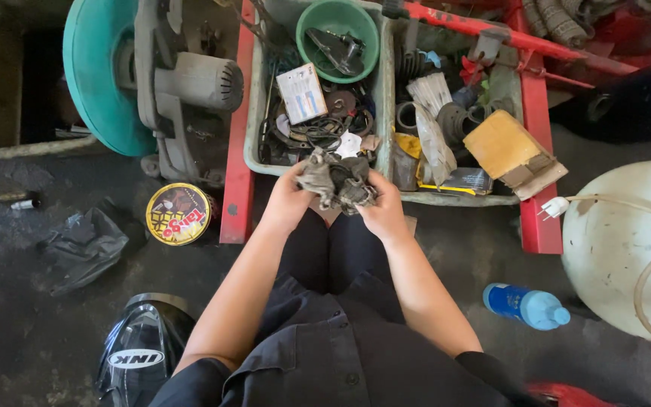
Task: Inspecting and handling various engine components and gaskets in a parts bin.
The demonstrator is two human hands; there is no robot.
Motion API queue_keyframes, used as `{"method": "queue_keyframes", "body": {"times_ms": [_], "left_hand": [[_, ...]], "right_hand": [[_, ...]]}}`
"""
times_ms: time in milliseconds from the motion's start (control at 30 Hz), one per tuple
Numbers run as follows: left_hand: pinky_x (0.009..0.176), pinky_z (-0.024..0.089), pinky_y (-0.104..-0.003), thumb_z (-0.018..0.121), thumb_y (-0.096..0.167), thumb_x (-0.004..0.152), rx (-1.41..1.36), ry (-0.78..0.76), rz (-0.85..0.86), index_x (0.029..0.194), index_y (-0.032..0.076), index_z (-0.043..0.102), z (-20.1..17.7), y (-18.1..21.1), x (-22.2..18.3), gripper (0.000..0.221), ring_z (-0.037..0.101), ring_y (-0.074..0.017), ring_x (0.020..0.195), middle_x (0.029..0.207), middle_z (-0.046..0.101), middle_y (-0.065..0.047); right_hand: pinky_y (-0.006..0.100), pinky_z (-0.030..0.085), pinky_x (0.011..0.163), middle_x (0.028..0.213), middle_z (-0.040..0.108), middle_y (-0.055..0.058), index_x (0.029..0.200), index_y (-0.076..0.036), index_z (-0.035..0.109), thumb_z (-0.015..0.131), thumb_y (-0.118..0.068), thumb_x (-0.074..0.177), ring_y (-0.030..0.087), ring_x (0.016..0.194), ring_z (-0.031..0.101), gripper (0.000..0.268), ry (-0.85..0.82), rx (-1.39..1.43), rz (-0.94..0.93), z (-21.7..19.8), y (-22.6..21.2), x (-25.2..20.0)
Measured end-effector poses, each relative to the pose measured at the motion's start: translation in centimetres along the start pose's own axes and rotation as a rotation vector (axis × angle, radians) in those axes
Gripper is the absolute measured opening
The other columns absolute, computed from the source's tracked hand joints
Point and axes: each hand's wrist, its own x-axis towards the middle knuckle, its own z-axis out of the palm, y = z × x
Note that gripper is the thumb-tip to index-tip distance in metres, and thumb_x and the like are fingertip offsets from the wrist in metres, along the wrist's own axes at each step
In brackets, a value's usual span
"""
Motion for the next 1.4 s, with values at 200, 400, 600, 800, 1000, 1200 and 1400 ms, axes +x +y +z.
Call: {"method": "queue_keyframes", "body": {"times_ms": [200, 400, 600, 800, 1000, 1200, 1400], "left_hand": [[0.089, 0.055, -0.028, 0.070, -0.010, 0.084, 0.352, -0.087, 0.096, 0.122, -0.003, 0.069, 0.6, 4.9, -0.9, 0.039, 0.069, -0.0116, 0.099, 0.108, 0.077, -0.005], [0.090, 0.055, -0.027, 0.074, -0.010, 0.083, 0.197, 0.017, 0.127, 0.120, -0.002, 0.067, 2.1, 4.4, -0.7, 0.038, 0.068, -0.0109, 0.101, 0.109, 0.074, -0.005], [0.075, 0.064, -0.036, 0.065, -0.012, 0.077, -0.416, 0.284, -0.113, 0.113, 0.008, 0.064, 5.1, 2.6, -0.6, 0.041, 0.073, -0.0204, 0.091, 0.103, 0.073, -0.004], [0.079, 0.065, -0.036, 0.070, -0.012, 0.085, -0.193, 0.082, -0.112, 0.119, -0.001, 0.067, 1.6, 0.4, 0.1, 0.036, 0.075, -0.0233, 0.092, 0.106, 0.074, -0.008], [0.077, 0.059, -0.030, 0.073, -0.005, 0.088, 0.351, -0.101, -0.029, 0.123, -0.003, 0.070, 0.1, 6.0, 1.3, 0.035, 0.071, -0.0136, 0.089, 0.102, 0.076, -0.009], [0.083, 0.060, -0.030, 0.067, -0.008, 0.085, 0.222, -0.159, 0.010, 0.122, -0.003, 0.067, 0.0, 6.4, 2.7, 0.037, 0.071, -0.0137, 0.095, 0.107, 0.075, -0.008], [0.082, 0.063, -0.043, 0.055, -0.017, 0.079, -0.359, 0.188, -0.069, 0.123, -0.002, 0.060, 4.4, 1.0, 1.8, 0.047, 0.073, -0.0262, 0.094, 0.110, 0.071, -0.013]], "right_hand": [[0.027, 0.051, 0.095, 0.114, 0.070, 0.001, 0.124, -0.002, 0.066, 0.071, -0.001, 0.094, 0.010, 0.107, 0.063, 0.031, 0.003, -0.081, -0.056, 0.1, -2.1, 0.1], [0.033, 0.045, 0.110, 0.145, 0.053, 0.010, 0.150, -0.001, 0.037, 0.062, 0.009, 0.087, 0.019, 0.132, 0.055, 0.069, 0.302, -0.013, -0.023, 0.5, 8.3, -1.6], [0.034, 0.042, 0.115, 0.148, 0.051, 0.014, 0.157, 0.000, 0.028, 0.057, 0.011, 0.091, 0.022, 0.136, 0.053, 0.073, 0.368, 0.221, 0.043, 2.8, 7.8, -1.8], [0.035, 0.046, 0.111, 0.138, 0.062, 0.014, 0.146, 0.003, 0.046, 0.060, 0.010, 0.089, 0.022, 0.128, 0.061, 0.060, 0.278, -0.136, -0.033, -0.2, 8.7, -1.6], [0.029, 0.059, 0.093, 0.110, 0.076, 0.003, 0.121, -0.004, 0.068, 0.070, -0.001, 0.096, 0.012, 0.103, 0.073, 0.025, -0.051, -0.266, -0.061, -1.5, 0.7, 1.2], [0.030, 0.054, 0.096, 0.116, 0.071, 0.007, 0.132, -0.001, 0.062, 0.072, 0.004, 0.095, 0.016, 0.107, 0.066, 0.039, 0.034, -0.214, -0.091, -1.6, 1.6, 2.3], [0.032, 0.042, 0.117, 0.147, 0.055, 0.013, 0.158, 0.003, 0.034, 0.051, 0.013, 0.093, 0.020, 0.135, 0.055, 0.067, 0.363, 0.186, -0.003, 2.3, 3.3, 1.1]]}}
